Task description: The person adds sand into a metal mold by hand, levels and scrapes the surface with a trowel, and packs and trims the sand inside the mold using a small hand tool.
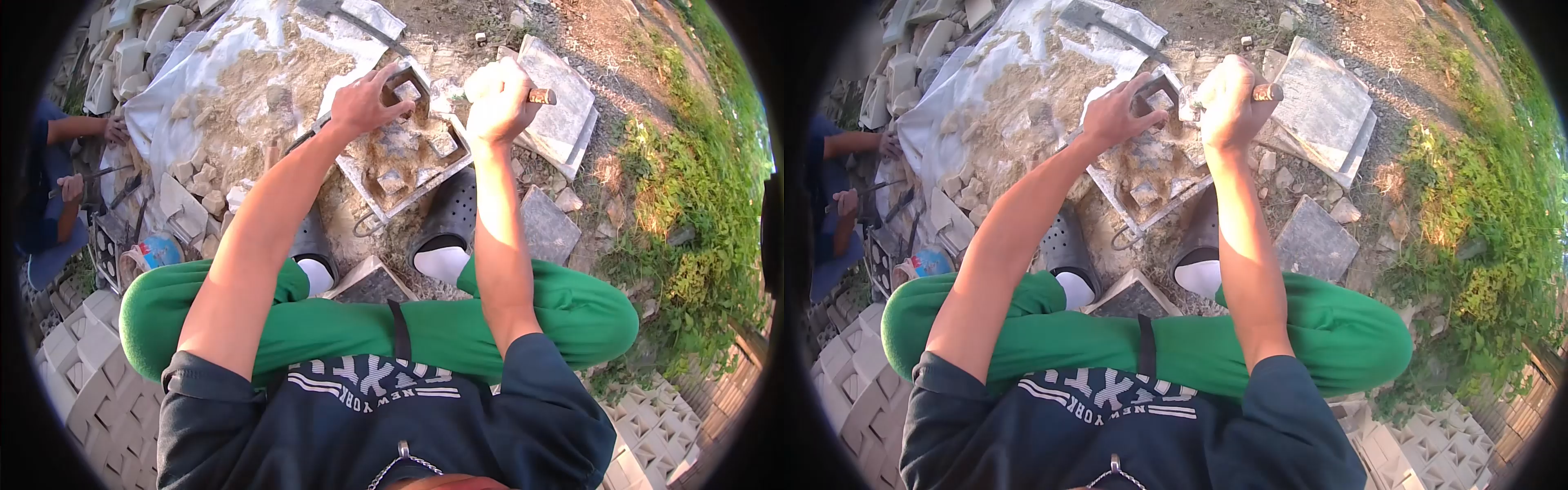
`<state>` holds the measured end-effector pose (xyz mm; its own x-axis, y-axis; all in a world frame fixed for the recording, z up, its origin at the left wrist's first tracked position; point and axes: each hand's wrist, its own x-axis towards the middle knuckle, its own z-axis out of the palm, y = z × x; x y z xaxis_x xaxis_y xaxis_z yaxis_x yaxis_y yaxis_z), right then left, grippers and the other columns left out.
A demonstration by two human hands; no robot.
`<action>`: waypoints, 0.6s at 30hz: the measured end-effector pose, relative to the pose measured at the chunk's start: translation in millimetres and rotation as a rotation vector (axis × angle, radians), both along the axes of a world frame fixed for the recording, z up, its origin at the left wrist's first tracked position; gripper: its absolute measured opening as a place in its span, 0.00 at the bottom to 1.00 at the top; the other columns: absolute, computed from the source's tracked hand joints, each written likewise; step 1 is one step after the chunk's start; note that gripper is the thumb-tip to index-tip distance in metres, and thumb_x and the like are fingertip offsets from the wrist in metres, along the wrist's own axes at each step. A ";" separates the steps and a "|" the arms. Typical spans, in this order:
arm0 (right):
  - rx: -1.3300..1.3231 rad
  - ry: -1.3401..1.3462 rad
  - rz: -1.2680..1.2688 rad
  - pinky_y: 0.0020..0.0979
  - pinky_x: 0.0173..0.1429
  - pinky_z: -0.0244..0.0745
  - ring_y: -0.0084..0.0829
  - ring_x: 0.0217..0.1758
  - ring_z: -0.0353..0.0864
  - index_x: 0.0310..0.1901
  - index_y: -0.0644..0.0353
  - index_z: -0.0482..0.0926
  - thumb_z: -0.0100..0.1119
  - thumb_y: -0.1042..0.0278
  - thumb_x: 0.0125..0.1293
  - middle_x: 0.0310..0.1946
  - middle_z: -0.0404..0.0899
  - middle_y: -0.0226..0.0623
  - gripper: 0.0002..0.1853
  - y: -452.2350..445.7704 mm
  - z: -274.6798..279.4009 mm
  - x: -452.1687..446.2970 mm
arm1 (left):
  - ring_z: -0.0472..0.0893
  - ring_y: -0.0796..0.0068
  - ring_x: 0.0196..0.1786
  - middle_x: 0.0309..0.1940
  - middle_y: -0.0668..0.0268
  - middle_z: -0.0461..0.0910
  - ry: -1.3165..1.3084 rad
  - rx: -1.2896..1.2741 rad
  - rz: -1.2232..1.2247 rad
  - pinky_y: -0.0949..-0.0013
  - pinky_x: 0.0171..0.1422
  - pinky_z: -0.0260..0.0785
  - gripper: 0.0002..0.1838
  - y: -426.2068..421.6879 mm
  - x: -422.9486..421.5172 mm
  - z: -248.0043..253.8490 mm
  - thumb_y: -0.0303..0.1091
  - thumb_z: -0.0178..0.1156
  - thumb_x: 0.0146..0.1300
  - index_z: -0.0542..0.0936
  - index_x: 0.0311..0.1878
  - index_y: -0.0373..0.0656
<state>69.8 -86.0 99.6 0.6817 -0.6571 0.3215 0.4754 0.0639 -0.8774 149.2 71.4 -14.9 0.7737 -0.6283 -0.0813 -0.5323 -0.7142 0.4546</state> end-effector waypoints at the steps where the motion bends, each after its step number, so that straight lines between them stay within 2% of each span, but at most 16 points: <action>1: 0.002 0.002 0.007 0.26 0.19 0.56 0.18 0.14 0.61 0.16 0.57 0.63 0.47 0.62 0.72 0.11 0.63 0.26 0.24 7.5 -0.5 0.7 | 0.84 0.56 0.50 0.54 0.58 0.81 0.002 0.002 0.007 0.56 0.52 0.77 0.46 0.7 0.8 -0.6 0.72 0.58 0.55 0.66 0.71 0.55; 4: 0.028 0.151 -0.253 0.27 0.20 0.58 0.18 0.15 0.63 0.16 0.58 0.66 0.52 0.57 0.71 0.12 0.65 0.27 0.24 23.3 -9.0 5.1 | 0.83 0.52 0.50 0.50 0.52 0.83 0.066 -0.128 0.025 0.55 0.53 0.76 0.43 2.2 7.0 -4.3 0.74 0.51 0.60 0.70 0.69 0.52; 7: 0.171 0.230 -0.293 0.27 0.23 0.59 0.19 0.17 0.64 0.17 0.58 0.67 0.53 0.59 0.70 0.12 0.66 0.26 0.22 26.6 -33.2 6.9 | 0.83 0.52 0.50 0.48 0.51 0.83 0.124 -0.046 0.022 0.54 0.54 0.75 0.42 3.3 11.3 0.2 0.73 0.51 0.61 0.71 0.68 0.51; 8: 0.168 0.236 -0.278 0.27 0.23 0.59 0.19 0.17 0.64 0.17 0.58 0.67 0.53 0.59 0.70 0.12 0.66 0.26 0.22 25.9 -41.3 6.9 | 0.83 0.52 0.50 0.47 0.51 0.83 0.158 -0.009 0.014 0.54 0.55 0.74 0.41 3.3 12.8 2.9 0.72 0.51 0.61 0.71 0.68 0.50; 11: 0.082 0.196 0.051 0.26 0.28 0.61 0.20 0.20 0.66 0.19 0.58 0.68 0.52 0.63 0.72 0.15 0.67 0.28 0.20 14.0 -60.9 6.5 | 0.83 0.52 0.49 0.46 0.51 0.83 0.133 -0.025 -0.066 0.53 0.55 0.75 0.39 7.0 22.5 -1.4 0.70 0.50 0.63 0.71 0.67 0.49; 12: 0.052 0.148 0.199 0.26 0.30 0.61 0.22 0.21 0.67 0.19 0.59 0.67 0.49 0.67 0.72 0.15 0.66 0.29 0.20 11.3 -60.3 6.1 | 0.83 0.52 0.49 0.46 0.51 0.83 0.130 -0.033 -0.054 0.53 0.55 0.75 0.39 6.8 24.7 -4.3 0.70 0.50 0.63 0.71 0.67 0.49; 13: 0.004 0.007 0.352 0.26 0.26 0.58 0.22 0.19 0.65 0.18 0.59 0.65 0.46 0.70 0.72 0.15 0.65 0.30 0.20 6.4 -60.1 9.4 | 0.83 0.52 0.49 0.46 0.52 0.84 0.096 -0.071 -0.065 0.53 0.55 0.75 0.38 6.4 25.0 -8.0 0.68 0.50 0.64 0.71 0.67 0.49; 15: -0.025 0.190 0.410 0.26 0.23 0.55 0.21 0.16 0.61 0.16 0.60 0.62 0.45 0.71 0.71 0.15 0.64 0.31 0.21 -11.2 -52.5 3.8 | 0.83 0.52 0.50 0.46 0.52 0.84 0.081 -0.112 -0.058 0.53 0.55 0.75 0.37 6.5 20.9 -14.6 0.67 0.50 0.65 0.71 0.67 0.49; 16: 0.013 0.117 0.367 0.25 0.21 0.53 0.20 0.15 0.59 0.16 0.60 0.60 0.44 0.70 0.71 0.14 0.63 0.31 0.22 -6.3 -44.0 5.2 | 0.82 0.51 0.50 0.46 0.52 0.84 0.130 -0.107 -0.058 0.53 0.54 0.74 0.36 6.1 22.5 -15.1 0.66 0.51 0.65 0.71 0.67 0.50; 18: -0.024 0.078 0.211 0.25 0.22 0.53 0.19 0.17 0.62 0.16 0.62 0.63 0.44 0.69 0.71 0.14 0.64 0.31 0.22 5.4 -40.8 0.3 | 0.82 0.50 0.50 0.47 0.51 0.83 0.169 -0.103 -0.047 0.54 0.54 0.74 0.35 5.5 27.6 -12.2 0.65 0.51 0.65 0.71 0.67 0.50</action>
<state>70.0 -80.6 58.7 0.8264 -0.4905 0.2764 0.3847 0.1335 -0.9133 176.8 76.8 -27.1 0.7239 -0.6753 -0.1410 -0.4741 -0.6355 0.6093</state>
